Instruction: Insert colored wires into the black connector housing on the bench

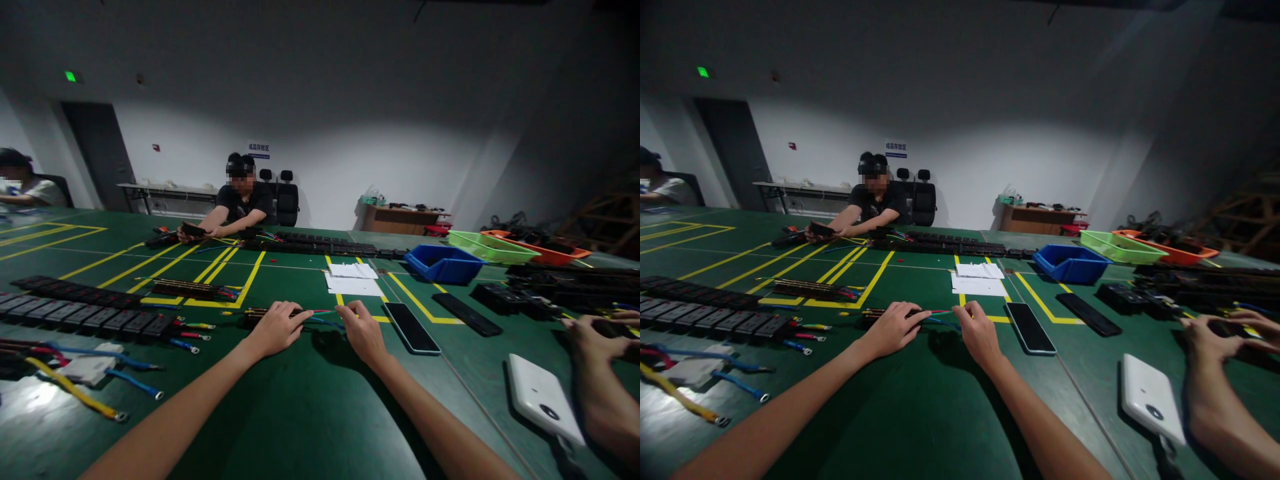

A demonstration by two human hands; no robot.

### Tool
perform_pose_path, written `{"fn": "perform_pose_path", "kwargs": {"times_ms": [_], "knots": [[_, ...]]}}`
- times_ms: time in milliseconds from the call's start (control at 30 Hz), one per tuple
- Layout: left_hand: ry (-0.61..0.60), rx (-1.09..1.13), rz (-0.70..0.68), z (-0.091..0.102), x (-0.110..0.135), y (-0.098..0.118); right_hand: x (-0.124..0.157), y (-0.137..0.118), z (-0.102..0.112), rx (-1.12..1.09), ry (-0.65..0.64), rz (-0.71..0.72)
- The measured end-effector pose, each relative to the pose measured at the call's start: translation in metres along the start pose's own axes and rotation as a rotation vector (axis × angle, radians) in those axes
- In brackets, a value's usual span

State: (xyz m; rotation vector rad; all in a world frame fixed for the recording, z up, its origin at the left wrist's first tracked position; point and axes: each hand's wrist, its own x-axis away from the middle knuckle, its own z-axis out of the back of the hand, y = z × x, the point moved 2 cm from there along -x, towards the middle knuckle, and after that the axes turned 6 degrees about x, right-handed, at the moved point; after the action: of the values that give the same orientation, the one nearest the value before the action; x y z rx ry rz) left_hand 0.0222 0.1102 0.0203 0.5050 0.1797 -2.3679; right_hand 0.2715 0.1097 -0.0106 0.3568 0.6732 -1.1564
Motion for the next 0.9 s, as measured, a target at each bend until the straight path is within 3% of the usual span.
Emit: {"fn": "perform_pose_path", "kwargs": {"times_ms": [467,900], "knots": [[0.009,-0.001,-0.005,-0.0036,0.0001,-0.002,-0.0029,0.0052,-0.0062,0.036,-0.088,0.046],[0.006,0.012,0.018,-0.0003,-0.0008,-0.0012,-0.0043,0.0017,-0.0029,0.064,-0.116,-0.003]]}}
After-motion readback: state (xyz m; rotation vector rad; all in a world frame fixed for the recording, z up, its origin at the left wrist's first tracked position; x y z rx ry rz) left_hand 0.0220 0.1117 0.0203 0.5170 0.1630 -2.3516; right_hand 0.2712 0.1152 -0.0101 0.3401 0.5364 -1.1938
